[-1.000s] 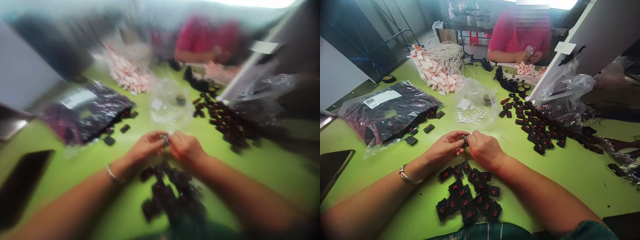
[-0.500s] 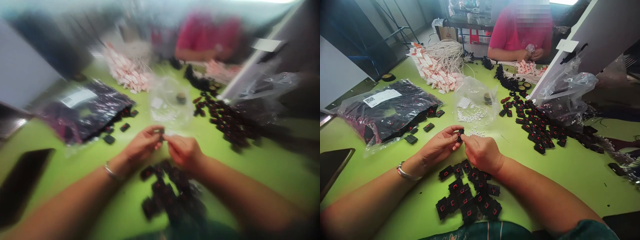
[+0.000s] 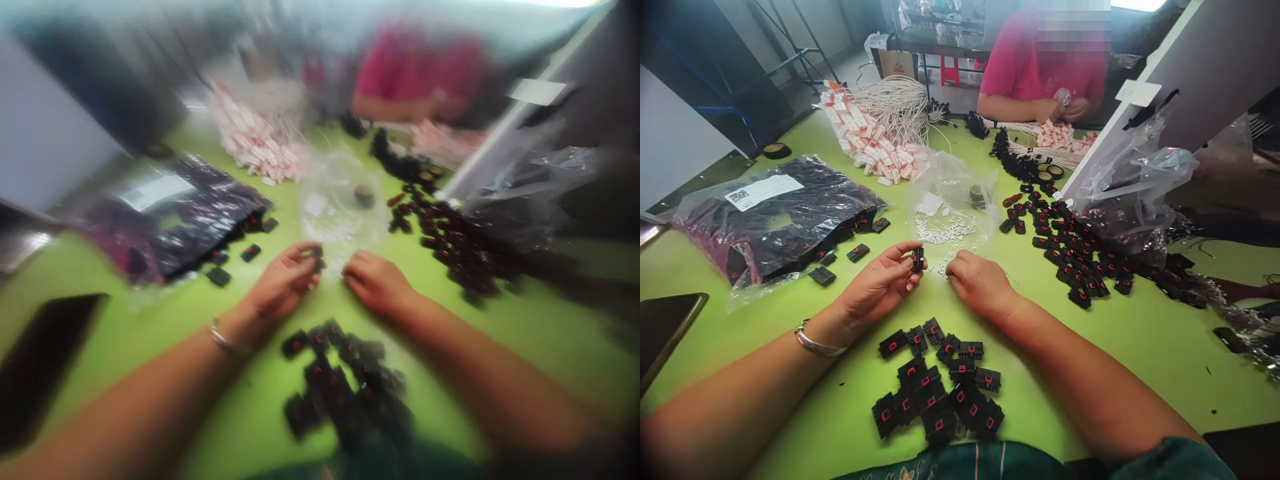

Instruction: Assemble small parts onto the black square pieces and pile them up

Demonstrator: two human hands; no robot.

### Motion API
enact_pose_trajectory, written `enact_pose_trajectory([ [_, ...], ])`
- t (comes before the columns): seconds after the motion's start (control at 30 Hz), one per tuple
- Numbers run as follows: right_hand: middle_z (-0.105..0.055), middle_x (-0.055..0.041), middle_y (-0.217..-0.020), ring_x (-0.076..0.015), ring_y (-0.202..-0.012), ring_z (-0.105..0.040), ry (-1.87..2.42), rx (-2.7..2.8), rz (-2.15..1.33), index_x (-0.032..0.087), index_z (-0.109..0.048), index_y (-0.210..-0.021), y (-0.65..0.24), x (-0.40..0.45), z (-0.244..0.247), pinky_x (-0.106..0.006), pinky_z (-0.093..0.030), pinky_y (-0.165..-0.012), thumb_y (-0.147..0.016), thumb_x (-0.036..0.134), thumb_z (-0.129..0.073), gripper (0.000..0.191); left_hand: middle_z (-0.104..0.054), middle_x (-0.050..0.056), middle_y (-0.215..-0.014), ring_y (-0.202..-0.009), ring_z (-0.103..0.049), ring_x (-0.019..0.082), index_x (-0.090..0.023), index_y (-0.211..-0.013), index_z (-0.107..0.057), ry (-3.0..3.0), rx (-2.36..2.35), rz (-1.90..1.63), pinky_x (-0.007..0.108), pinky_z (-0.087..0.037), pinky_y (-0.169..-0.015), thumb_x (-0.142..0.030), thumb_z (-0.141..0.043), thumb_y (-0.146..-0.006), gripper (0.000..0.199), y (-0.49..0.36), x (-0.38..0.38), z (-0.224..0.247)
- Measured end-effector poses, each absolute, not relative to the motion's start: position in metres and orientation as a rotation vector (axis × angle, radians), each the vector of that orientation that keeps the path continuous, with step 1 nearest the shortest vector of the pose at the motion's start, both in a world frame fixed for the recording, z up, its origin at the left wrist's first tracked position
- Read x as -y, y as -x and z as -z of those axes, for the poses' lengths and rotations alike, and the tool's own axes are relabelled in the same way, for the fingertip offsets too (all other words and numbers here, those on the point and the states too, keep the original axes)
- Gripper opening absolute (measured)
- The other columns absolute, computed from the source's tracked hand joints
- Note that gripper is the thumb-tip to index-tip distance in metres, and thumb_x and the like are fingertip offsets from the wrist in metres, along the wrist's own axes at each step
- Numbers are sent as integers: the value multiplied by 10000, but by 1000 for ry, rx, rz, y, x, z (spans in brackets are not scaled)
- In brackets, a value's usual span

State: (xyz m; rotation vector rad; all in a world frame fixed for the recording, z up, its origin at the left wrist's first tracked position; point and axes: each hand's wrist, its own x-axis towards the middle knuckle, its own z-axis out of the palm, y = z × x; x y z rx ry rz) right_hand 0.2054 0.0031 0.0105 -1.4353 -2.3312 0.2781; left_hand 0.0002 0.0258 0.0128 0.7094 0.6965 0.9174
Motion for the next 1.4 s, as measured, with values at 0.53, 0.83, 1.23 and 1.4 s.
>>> enact_pose_trajectory([
  [0.53,-602,-51,-869,-145,-755,-525,1452,2185,-149,179,-666,-926,-204,0,-7,-255,-370,-641,-863,154,-489,190,-644,31,-777,-580,-547,69,-154,-1077,-621,-697,-717,-938,171,-415,-528,-143,-740,-711,385,0,-27,-11],
  [0.83,-623,-38,-791,-151,-708,-521,1721,2217,-328,176,-649,-776,-201,2,-15,-268,-360,-629,-824,192,-542,118,-649,35,-798,-599,-560,67,-146,-1083,-615,-719,-718,-935,165,-427,-548,-145,-737,-718,385,2,-27,-9],
  [1.23,-603,-62,-796,-147,-629,-483,1771,2394,-183,169,-614,-776,-187,9,-8,-279,-306,-553,-833,183,-521,110,-645,34,-799,-647,-577,85,-153,-1028,-628,-706,-715,-893,184,-443,-581,-169,-772,-688,369,-2,-24,-12],
  [1.4,-571,-38,-739,-140,-648,-484,1517,2220,-165,169,-573,-746,-189,8,-7,-261,-363,-596,-801,137,-513,88,-667,49,-774,-575,-551,72,-167,-1037,-598,-786,-733,-831,168,-409,-535,-216,-766,-710,371,-1,-23,-9],
])
